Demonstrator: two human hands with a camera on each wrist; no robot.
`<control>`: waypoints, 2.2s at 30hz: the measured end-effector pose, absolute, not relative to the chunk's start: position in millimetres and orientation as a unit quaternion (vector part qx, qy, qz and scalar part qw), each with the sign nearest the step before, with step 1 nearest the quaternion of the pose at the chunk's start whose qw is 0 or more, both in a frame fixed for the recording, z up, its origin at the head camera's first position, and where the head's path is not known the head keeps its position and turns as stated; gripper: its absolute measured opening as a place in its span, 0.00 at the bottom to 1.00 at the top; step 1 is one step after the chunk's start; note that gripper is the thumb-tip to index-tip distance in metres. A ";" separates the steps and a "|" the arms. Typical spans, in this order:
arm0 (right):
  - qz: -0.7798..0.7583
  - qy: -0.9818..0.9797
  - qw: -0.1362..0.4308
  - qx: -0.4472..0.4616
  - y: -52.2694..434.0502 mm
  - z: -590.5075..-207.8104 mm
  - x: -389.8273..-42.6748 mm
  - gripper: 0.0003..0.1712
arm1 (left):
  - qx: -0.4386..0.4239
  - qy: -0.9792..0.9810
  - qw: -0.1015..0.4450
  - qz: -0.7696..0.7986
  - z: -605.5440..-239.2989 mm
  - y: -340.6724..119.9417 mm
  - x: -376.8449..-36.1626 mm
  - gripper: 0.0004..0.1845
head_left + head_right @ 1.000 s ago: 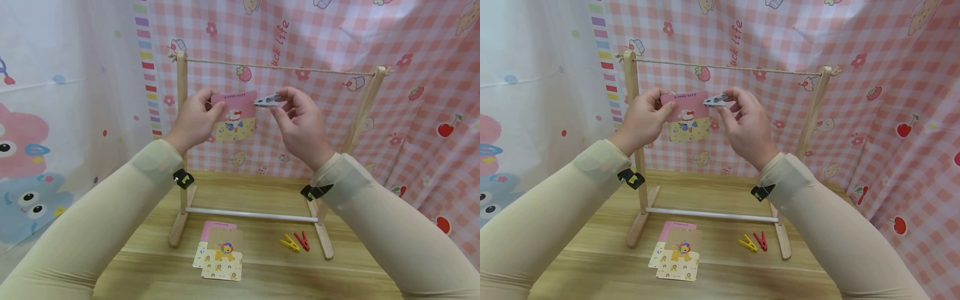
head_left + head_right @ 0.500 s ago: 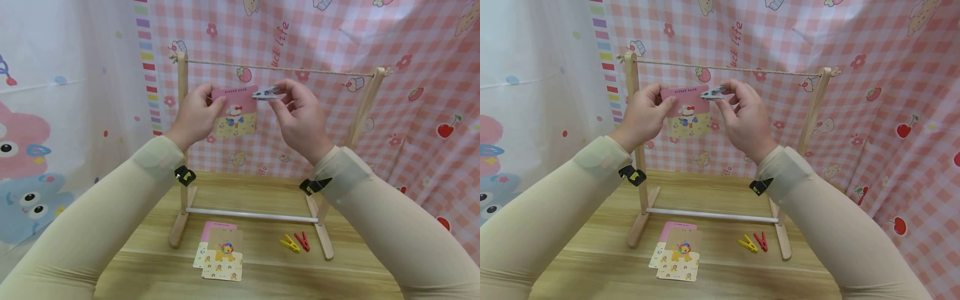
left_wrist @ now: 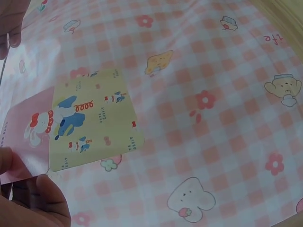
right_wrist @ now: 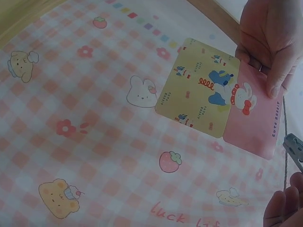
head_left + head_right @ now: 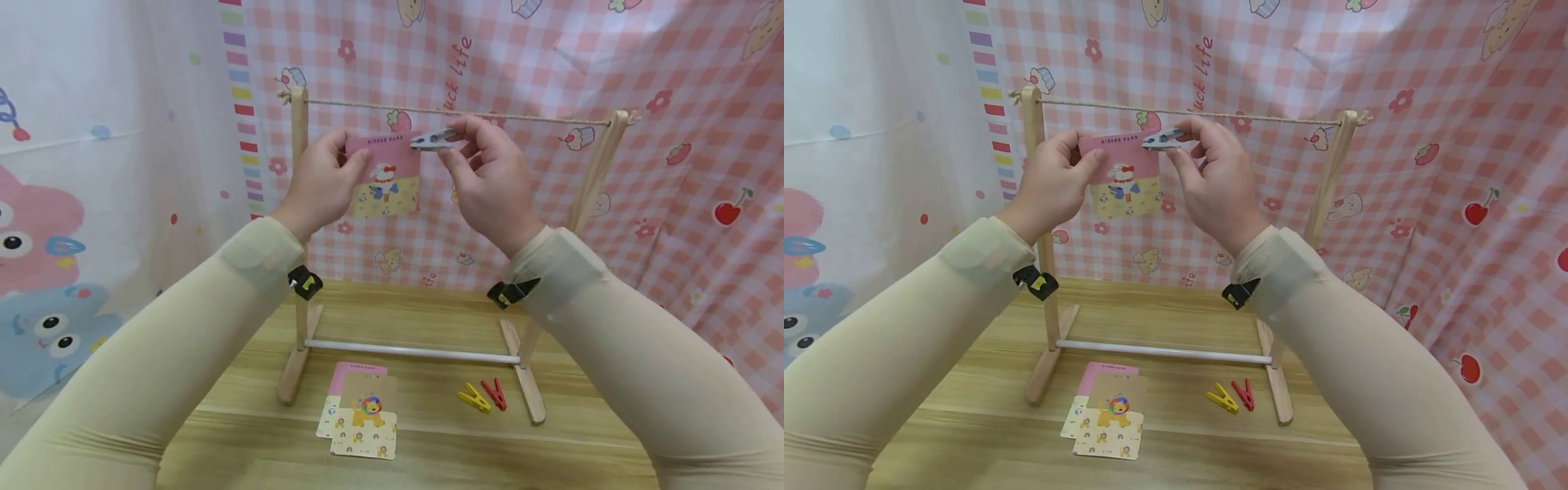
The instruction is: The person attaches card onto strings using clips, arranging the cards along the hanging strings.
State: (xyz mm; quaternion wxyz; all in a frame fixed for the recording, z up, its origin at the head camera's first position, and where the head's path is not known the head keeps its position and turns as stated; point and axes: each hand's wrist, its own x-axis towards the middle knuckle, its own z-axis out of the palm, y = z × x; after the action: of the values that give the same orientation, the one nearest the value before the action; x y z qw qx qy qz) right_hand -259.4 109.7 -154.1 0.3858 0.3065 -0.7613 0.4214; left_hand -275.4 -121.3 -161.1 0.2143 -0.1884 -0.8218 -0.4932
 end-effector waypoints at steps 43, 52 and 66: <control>0.291 -0.805 0.446 0.260 89.0 -109.9 -269.2 0.14 | -0.169 -0.803 0.256 -0.512 -149.6 -116.3 -280.4 0.14; 0.285 -0.822 0.421 0.255 82.7 -108.0 -269.2 0.13 | -0.162 -0.804 0.258 -0.511 -150.4 -116.6 -281.3 0.13; 0.256 -0.829 0.413 0.277 77.8 -112.6 -271.9 0.09 | -0.167 -0.802 0.262 -0.511 -152.8 -117.5 -282.4 0.11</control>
State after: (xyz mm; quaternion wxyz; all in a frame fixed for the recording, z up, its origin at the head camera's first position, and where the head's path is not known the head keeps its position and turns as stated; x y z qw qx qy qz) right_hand -271.9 77.8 -112.6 0.4135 0.2770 -0.8288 0.2557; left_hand -282.4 -117.5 -152.8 0.2621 -0.1667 -0.8018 -0.5105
